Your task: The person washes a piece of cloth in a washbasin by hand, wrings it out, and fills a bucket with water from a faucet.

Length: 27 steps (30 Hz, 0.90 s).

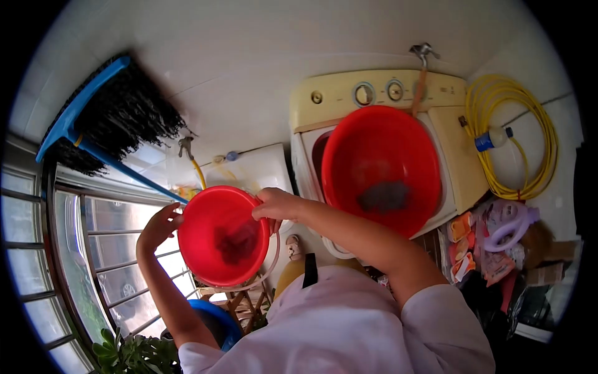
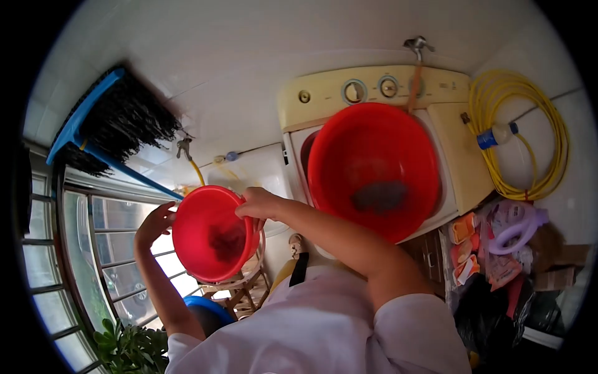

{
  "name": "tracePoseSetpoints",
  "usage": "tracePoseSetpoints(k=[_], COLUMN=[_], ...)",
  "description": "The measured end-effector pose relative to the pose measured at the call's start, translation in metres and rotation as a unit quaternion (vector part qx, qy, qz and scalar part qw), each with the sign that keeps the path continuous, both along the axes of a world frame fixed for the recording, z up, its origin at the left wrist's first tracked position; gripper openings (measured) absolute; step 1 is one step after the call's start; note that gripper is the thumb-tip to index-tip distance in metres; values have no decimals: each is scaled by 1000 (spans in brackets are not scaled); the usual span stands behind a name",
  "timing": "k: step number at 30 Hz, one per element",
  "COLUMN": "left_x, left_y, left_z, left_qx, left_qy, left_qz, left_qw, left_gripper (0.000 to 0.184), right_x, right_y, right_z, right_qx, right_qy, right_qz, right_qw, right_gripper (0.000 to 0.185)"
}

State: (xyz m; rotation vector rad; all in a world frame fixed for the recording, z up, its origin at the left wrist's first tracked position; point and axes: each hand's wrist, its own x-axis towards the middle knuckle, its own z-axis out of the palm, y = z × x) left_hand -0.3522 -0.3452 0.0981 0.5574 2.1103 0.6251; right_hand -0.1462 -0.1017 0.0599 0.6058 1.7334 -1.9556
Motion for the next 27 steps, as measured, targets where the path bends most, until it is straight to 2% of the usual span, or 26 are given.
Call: tracePoseSetpoints(k=[1, 2, 4, 7, 8, 9, 12, 13, 14, 15, 17, 19, 20, 22, 23, 24, 25, 26, 27], left_x=[11, 24, 60, 97, 115, 125, 162, 170, 181, 187, 208, 225, 234, 251, 257, 262, 266, 269, 273], left_y=[-6, -2, 17, 54, 72, 87, 144, 164, 182, 200, 233, 257, 265, 275, 277, 279, 280, 280, 280], left_z=[9, 31, 70, 107, 116, 120, 105, 93, 83, 58, 36, -6, -24, -44, -53, -61, -63, -65, -64], left_qx=[88, 168, 230, 283, 335, 314, 366, 361, 333, 363, 337, 322, 310, 283, 283, 259, 235, 236, 229], left_qy=[-15, -32, 23, 30, 36, 82, 36, 118, 118, 99, 156, 184, 156, 153, 150, 172, 195, 194, 204], left_qz=[2, -43, -87, -71, -56, -74, -56, -96, -86, -90, -130, -123, -107, -87, -89, -96, -102, -102, -105], left_qw=[996, 984, 969, 956, 940, 943, 928, 920, 932, 922, 919, 920, 932, 943, 943, 946, 947, 947, 946], left_gripper=[61, 63, 56, 50, 45, 43, 34, 33, 35, 33, 29, 28, 31, 33, 33, 33, 34, 34, 35], right_x=[12, 24, 51, 94, 111, 127, 172, 186, 199, 210, 229, 243, 250, 262, 268, 273, 271, 267, 256], right_y=[10, 20, 45, 80, 94, 110, 153, 163, 175, 189, 208, 224, 234, 251, 255, 248, 233, 217, 196], right_z=[15, 31, 65, 108, 129, 135, 165, 173, 170, 157, 130, 102, 80, 35, 20, 21, 28, 36, 52], right_qx=[-17, -33, -54, -6, 22, 21, 113, 149, 151, 182, 211, 252, 253, 339, 389, 389, 568, 721, 717], right_qy=[27, 55, 92, 185, 148, 171, 146, 113, 115, 107, 98, 66, 65, 87, 108, 106, 49, -10, -35], right_qz=[-11, -19, -30, -64, -50, -48, -61, -64, -63, -85, -106, -150, -151, -191, -172, -174, -108, -36, -68], right_qw=[999, 998, 994, 981, 988, 984, 981, 980, 980, 974, 967, 954, 953, 917, 898, 898, 814, 692, 692], right_gripper=[23, 23, 24, 28, 32, 33, 34, 35, 35, 36, 37, 40, 40, 39, 35, 35, 35, 34, 27])
